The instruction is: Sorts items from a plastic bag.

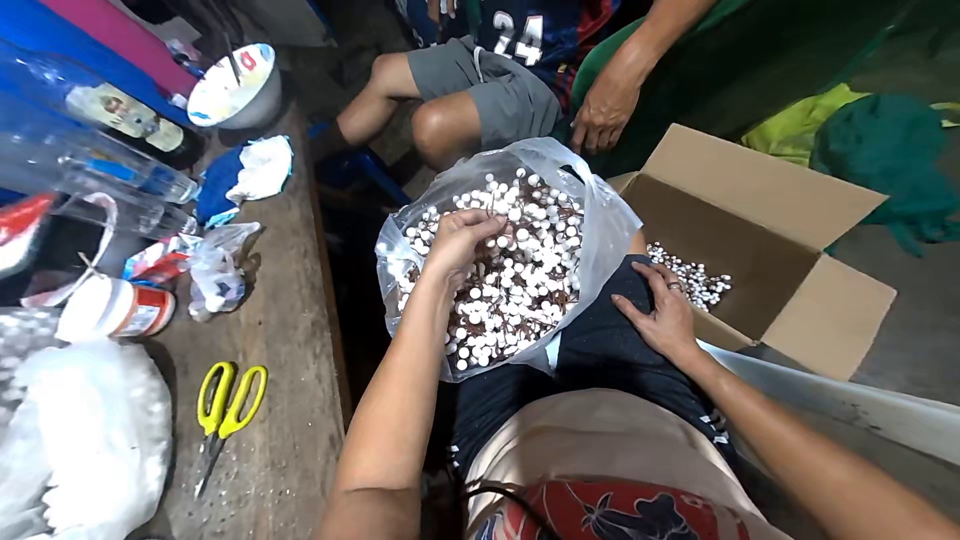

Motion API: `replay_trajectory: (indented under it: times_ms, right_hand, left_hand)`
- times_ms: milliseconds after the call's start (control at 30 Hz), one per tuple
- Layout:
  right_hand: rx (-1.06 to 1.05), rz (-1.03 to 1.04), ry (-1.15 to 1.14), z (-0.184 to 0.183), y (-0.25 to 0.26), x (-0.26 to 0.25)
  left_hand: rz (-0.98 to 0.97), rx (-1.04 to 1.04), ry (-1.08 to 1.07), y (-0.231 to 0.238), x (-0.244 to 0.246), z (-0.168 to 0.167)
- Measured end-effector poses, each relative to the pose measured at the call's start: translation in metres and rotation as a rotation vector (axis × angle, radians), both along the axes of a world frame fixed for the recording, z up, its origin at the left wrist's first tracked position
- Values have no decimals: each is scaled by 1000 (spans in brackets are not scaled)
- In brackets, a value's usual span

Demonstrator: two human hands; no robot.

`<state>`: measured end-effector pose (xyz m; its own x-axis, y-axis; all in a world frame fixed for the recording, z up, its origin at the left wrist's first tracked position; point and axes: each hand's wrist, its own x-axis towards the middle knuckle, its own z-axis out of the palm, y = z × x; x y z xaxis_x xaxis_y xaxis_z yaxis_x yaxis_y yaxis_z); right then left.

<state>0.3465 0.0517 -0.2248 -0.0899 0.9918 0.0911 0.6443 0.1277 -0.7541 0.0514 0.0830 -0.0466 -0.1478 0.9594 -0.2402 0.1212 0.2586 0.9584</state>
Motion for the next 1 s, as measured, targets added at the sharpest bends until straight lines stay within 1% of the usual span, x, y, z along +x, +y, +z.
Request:
replay_trajectory:
  times_ms: [33, 100, 167, 233, 333, 433, 500, 567, 633, 667, 700, 767, 867, 900, 933, 1000]
  right_hand:
    - [-2, 1, -1, 0, 0, 0]
    - [0, 3, -9, 0, 0, 0]
    - [5, 1, -16, -1, 0, 0]
    - [-3, -1, -15, 0, -1, 0]
    - [-9, 2, -19, 1, 1, 1]
    - [-5, 6, -17, 0, 0, 1]
    - [-8, 2, -22, -1, 1, 2]
    - [-20, -6, 10, -1, 1, 2]
    - [25, -28, 130, 0, 0, 2]
    - [109, -41, 202, 3, 0, 1]
    - [200, -44, 274, 11, 0, -1]
    - [355, -18, 409, 43, -2, -12]
    - [529, 139, 552, 99, -15, -26]
    - [536, 205, 583, 112, -20, -29]
    - [496, 267, 616, 122, -24, -30]
    - [322, 378, 704, 135, -30, -32]
  left_hand:
    - [-18, -18, 16, -1, -1, 2]
    - [-41, -14, 139, -3, -3, 5]
    - [-41, 13, 178, -4, -4, 12]
    - [-42, 32, 171, -8, -4, 19]
    - [-100, 55, 57, -15, -6, 24]
    - [-114, 104, 116, -17, -7, 17]
    - [-120, 81, 28, -19, -5, 15]
    - [-122, 42, -145, -25, -2, 14]
    - [-104, 32, -294, -35, 4, 15]
    - [-103, 36, -348, -41, 8, 16]
    - [-109, 40, -406, -47, 13, 16]
    - [-132, 44, -521, -56, 23, 17]
    - [-139, 20, -721, -68, 41, 19]
    - [-141, 8, -781, -71, 47, 19]
    - [-144, -6, -831, -74, 53, 19]
    - [-144, -46, -877, -80, 62, 17]
